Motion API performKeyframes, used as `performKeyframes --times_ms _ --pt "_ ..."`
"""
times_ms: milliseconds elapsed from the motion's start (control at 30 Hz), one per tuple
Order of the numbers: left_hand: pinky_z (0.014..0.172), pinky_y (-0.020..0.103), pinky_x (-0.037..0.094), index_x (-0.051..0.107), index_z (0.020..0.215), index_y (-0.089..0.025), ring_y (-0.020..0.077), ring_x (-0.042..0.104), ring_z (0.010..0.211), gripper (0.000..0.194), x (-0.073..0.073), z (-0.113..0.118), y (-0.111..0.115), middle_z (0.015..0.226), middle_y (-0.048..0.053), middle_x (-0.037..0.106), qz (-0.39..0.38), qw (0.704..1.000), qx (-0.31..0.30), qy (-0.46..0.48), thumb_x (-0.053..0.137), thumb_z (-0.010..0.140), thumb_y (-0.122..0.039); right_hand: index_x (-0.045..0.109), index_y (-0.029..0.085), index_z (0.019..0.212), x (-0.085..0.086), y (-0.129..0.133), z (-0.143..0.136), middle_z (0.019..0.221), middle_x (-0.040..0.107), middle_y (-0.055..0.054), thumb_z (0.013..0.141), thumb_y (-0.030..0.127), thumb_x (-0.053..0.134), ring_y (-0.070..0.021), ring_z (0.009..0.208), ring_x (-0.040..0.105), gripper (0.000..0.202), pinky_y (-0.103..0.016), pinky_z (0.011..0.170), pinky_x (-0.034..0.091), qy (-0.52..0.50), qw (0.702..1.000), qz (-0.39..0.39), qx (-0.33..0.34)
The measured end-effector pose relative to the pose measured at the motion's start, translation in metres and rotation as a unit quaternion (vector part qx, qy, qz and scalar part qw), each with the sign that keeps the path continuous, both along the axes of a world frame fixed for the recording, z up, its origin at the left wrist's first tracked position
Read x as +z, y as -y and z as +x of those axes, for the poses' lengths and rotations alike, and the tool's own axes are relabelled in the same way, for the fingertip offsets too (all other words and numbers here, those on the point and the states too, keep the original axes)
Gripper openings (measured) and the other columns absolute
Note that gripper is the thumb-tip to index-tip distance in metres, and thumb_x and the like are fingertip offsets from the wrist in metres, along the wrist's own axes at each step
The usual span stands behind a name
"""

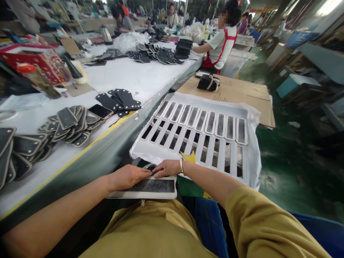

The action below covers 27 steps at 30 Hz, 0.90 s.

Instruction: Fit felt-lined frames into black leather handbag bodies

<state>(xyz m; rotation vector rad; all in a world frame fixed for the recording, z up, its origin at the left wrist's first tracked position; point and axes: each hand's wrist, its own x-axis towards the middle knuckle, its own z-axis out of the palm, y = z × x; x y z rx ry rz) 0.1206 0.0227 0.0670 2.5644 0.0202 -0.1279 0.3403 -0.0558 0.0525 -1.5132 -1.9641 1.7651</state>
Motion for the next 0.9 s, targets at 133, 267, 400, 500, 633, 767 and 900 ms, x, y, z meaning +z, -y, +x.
performKeyframes --times_ms 133,267,400,500,633,767,900 --pt "0.092 0.024 0.043 0.058 0.119 -0.021 0.0169 0.06 0.105 0.033 0.006 -0.001 -0.005 0.119 0.004 0.061 -0.034 0.999 0.016 -0.01 0.038 0.093 -0.025 0.06 0.014 0.118 -0.003 -0.005 -0.008 0.107 0.066 -0.003 0.079 0.047 0.057 -0.0214 0.103 0.056 0.052 -0.024 0.089 0.04 -0.036 0.999 -0.002 0.001" --pt "0.087 0.019 0.044 0.06 0.117 -0.023 0.0131 0.063 0.097 0.032 0.012 -0.011 -0.023 0.112 0.0 0.066 -0.111 0.992 0.056 -0.038 0.048 0.088 -0.025 0.057 0.017 0.123 -0.004 -0.007 -0.011 0.113 0.063 -0.003 0.078 0.05 0.057 -0.0214 0.106 0.055 0.056 -0.025 0.091 0.04 -0.046 0.999 -0.017 -0.01" --pt "0.086 0.017 0.043 0.062 0.114 -0.02 0.0125 0.063 0.095 0.033 0.012 -0.022 -0.032 0.11 0.001 0.066 -0.126 0.986 0.093 -0.051 0.051 0.082 -0.02 0.055 0.02 0.125 -0.004 -0.006 -0.009 0.113 0.063 -0.002 0.077 0.056 0.056 -0.022 0.104 0.056 0.061 -0.027 0.09 0.041 -0.036 0.999 -0.023 -0.017" --pt "0.085 0.016 0.043 0.063 0.113 -0.019 0.0125 0.064 0.094 0.036 0.009 -0.024 -0.029 0.108 0.002 0.067 -0.102 0.99 0.085 -0.046 0.051 0.079 -0.015 0.056 0.02 0.125 -0.004 -0.005 -0.009 0.112 0.064 -0.002 0.077 0.059 0.054 -0.023 0.103 0.057 0.062 -0.028 0.09 0.042 -0.025 1.0 -0.014 -0.011" --pt "0.088 0.016 0.042 0.062 0.115 -0.02 0.0133 0.063 0.098 0.037 0.005 -0.026 -0.026 0.111 0.002 0.066 -0.088 0.993 0.066 -0.03 0.049 0.08 -0.015 0.056 0.021 0.124 -0.005 -0.005 -0.012 0.111 0.065 -0.002 0.079 0.06 0.051 -0.0232 0.103 0.057 0.06 -0.029 0.089 0.042 -0.02 1.0 0.01 -0.007" --pt "0.088 0.017 0.042 0.061 0.116 -0.021 0.0135 0.063 0.098 0.037 0.004 -0.027 -0.027 0.112 0.001 0.065 -0.088 0.994 0.062 -0.03 0.048 0.082 -0.016 0.055 0.02 0.125 -0.007 -0.004 -0.014 0.113 0.064 -0.003 0.082 0.062 0.045 -0.0237 0.104 0.057 0.061 -0.03 0.091 0.042 -0.015 1.0 0.022 -0.004" --pt "0.088 0.016 0.041 0.061 0.116 -0.021 0.0133 0.062 0.099 0.036 0.002 -0.027 -0.03 0.112 0.001 0.065 -0.091 0.993 0.065 -0.037 0.049 0.082 -0.018 0.054 0.018 0.126 -0.007 -0.006 -0.015 0.119 0.061 -0.005 0.082 0.062 0.044 -0.0244 0.107 0.055 0.063 -0.031 0.094 0.04 -0.02 1.0 0.017 0.008"
